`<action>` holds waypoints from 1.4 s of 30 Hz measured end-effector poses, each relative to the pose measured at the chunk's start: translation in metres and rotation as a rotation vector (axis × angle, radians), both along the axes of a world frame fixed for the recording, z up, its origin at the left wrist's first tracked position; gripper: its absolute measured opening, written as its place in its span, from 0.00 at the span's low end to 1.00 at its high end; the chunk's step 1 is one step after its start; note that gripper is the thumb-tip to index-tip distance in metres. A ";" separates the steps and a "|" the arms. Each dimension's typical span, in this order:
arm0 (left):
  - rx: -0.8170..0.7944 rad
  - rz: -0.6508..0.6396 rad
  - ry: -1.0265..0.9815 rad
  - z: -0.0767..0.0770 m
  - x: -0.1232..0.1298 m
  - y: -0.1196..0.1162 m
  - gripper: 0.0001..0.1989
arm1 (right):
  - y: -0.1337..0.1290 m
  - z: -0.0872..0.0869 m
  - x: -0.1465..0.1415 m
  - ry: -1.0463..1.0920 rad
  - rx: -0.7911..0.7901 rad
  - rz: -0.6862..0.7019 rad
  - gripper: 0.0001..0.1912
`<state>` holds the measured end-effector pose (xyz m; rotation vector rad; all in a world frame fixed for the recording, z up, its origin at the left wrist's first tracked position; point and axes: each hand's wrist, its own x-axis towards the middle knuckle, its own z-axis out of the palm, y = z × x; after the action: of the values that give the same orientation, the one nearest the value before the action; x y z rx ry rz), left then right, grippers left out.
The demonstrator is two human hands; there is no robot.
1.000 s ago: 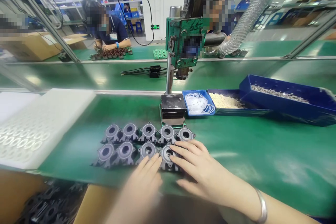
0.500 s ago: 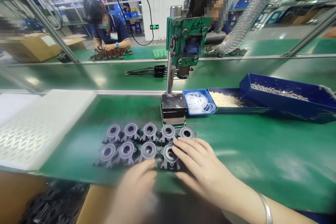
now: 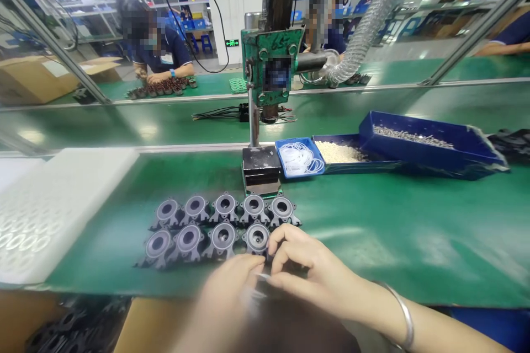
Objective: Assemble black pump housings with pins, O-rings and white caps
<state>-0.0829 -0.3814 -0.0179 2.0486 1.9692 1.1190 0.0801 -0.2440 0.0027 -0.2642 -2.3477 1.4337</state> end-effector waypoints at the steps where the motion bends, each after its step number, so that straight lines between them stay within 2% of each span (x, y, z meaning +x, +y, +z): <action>1: 0.018 -0.001 0.029 0.001 0.001 0.001 0.11 | 0.002 0.002 0.002 0.000 -0.026 0.005 0.03; 4: 0.010 -0.020 0.022 0.008 0.006 0.004 0.12 | 0.008 0.006 0.007 0.000 -0.071 -0.007 0.04; 7: -0.082 -0.075 -0.151 0.012 0.011 0.005 0.12 | 0.012 0.008 0.014 -0.007 -0.063 -0.020 0.04; 11: -0.125 -0.092 -0.397 -0.002 0.013 0.002 0.14 | 0.016 0.007 0.021 0.001 -0.039 -0.022 0.04; 15: -0.130 0.000 -0.416 -0.014 0.008 -0.003 0.13 | 0.023 0.005 0.025 0.052 -0.004 -0.143 0.06; 17: -0.150 0.058 -0.372 -0.013 0.006 -0.005 0.13 | 0.028 0.001 0.026 0.027 0.004 -0.206 0.07; 19: -0.113 0.070 -0.239 -0.012 0.004 -0.004 0.12 | 0.031 -0.004 0.028 -0.025 0.020 -0.239 0.08; 21: 0.047 0.011 -0.026 -0.012 0.003 0.001 0.15 | 0.034 -0.010 0.029 -0.070 0.051 -0.262 0.09; 23: 0.235 -0.103 0.176 -0.014 0.005 0.008 0.18 | 0.035 -0.015 0.030 -0.091 0.085 -0.286 0.09; 24: 0.278 -0.162 0.254 -0.015 0.006 0.012 0.18 | 0.035 -0.017 0.030 -0.094 0.099 -0.293 0.09; 27: 0.181 -0.315 0.386 -0.019 0.012 0.019 0.14 | 0.035 -0.019 0.030 -0.089 0.112 -0.288 0.09; 29: 0.089 -0.366 0.413 -0.020 0.015 0.020 0.13 | 0.035 -0.020 0.030 -0.083 0.106 -0.289 0.09; 39: 0.006 -0.392 0.445 -0.028 0.021 0.022 0.10 | 0.039 -0.034 0.030 -0.081 -0.056 -0.316 0.03; 42: 0.004 -0.391 0.454 -0.031 0.021 0.021 0.10 | 0.039 -0.034 0.030 -0.071 -0.038 -0.295 0.02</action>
<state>-0.0620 -0.3599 -0.0493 2.7166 1.5895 0.6187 0.1100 -0.2048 -0.0317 -0.6520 -2.2240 1.3445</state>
